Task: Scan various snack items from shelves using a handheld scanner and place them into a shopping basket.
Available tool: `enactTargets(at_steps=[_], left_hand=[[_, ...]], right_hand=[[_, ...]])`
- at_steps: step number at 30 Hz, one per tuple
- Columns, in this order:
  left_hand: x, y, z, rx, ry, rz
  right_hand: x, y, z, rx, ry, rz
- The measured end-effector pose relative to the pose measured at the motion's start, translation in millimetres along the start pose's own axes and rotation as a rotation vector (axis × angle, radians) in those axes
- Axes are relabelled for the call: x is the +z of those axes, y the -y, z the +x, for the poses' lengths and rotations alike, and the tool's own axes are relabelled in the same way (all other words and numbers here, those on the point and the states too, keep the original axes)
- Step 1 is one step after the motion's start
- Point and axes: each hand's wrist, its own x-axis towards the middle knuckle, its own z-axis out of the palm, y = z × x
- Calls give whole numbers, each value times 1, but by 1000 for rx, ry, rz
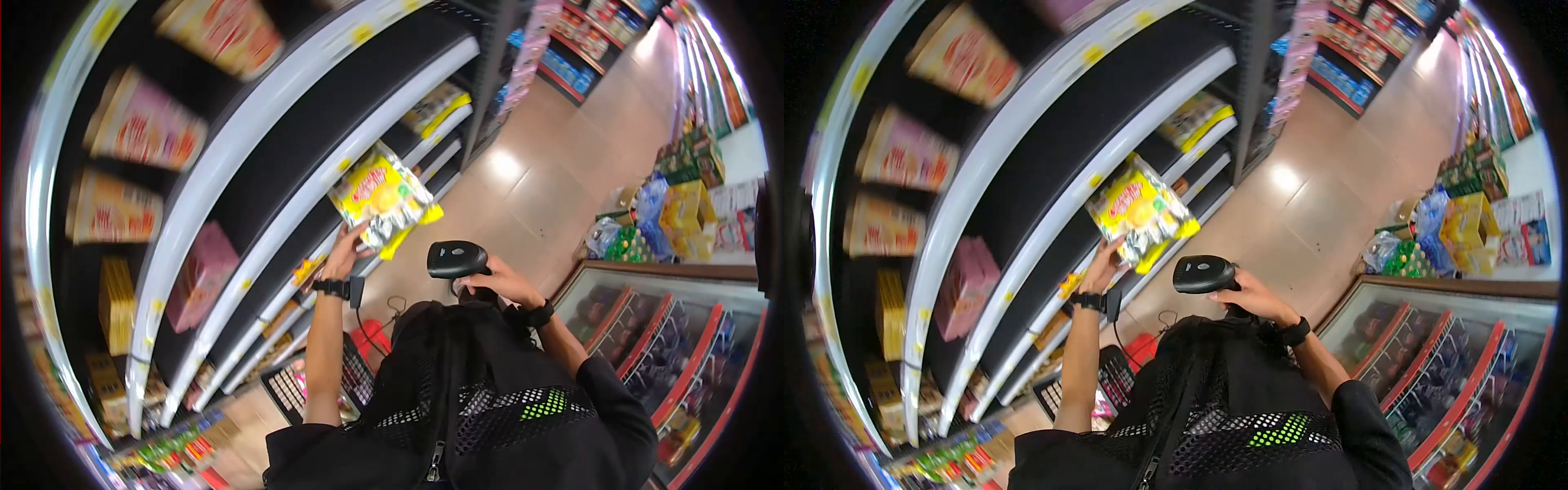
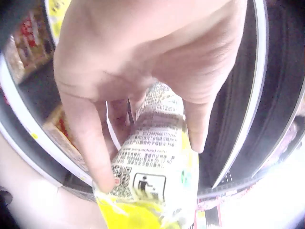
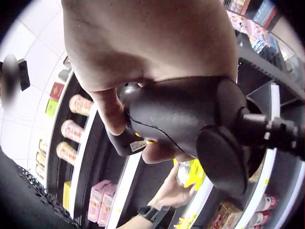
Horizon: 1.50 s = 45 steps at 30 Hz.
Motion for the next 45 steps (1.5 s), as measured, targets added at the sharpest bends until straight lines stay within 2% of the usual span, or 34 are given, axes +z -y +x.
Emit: enactTargets(at_steps=[4,8,12,15,19,23,25,28,32,34,36,37,38,40,43,45], left_hand=[[78,-61,92,46,4,-15],[122,-95,148,137,46,-147],[126,-101,222,189,103,-206],[141,-104,238,276,-63,-4],[119,-114,253,284,36,162],[95,-111,274,238,15,-3],[125,-119,243,247,-250,292],[113,-106,249,298,-225,193],[110,-88,230,365,-326,263],[112,-89,192,290,-299,383],[112,-80,131,371,-255,490],[105,-64,99,490,-229,437],[86,-35,88,511,-197,410],[50,12,35,506,-220,570],[-6,91,-49,342,-371,523],[-39,148,-107,242,-573,425]], right_hand=[[-49,-3,-19,-60,-101,128],[-70,-5,-31,-51,-213,190],[-74,-14,-41,-76,-284,233],[-78,-13,-53,-59,-357,275],[-81,-19,-62,-35,-441,244],[-80,-13,-64,-22,-459,240],[-81,-15,-63,1,-424,220],[-74,-9,-55,8,-419,206],[-64,-7,-40,22,-362,179],[-58,-8,-31,54,-318,156],[-48,-11,-18,98,-254,131],[-41,-13,-10,105,-232,114],[-35,-15,-3,113,-208,96],[-21,-22,14,151,-86,41],[16,-25,40,175,65,-89],[41,-35,59,212,201,-151]])
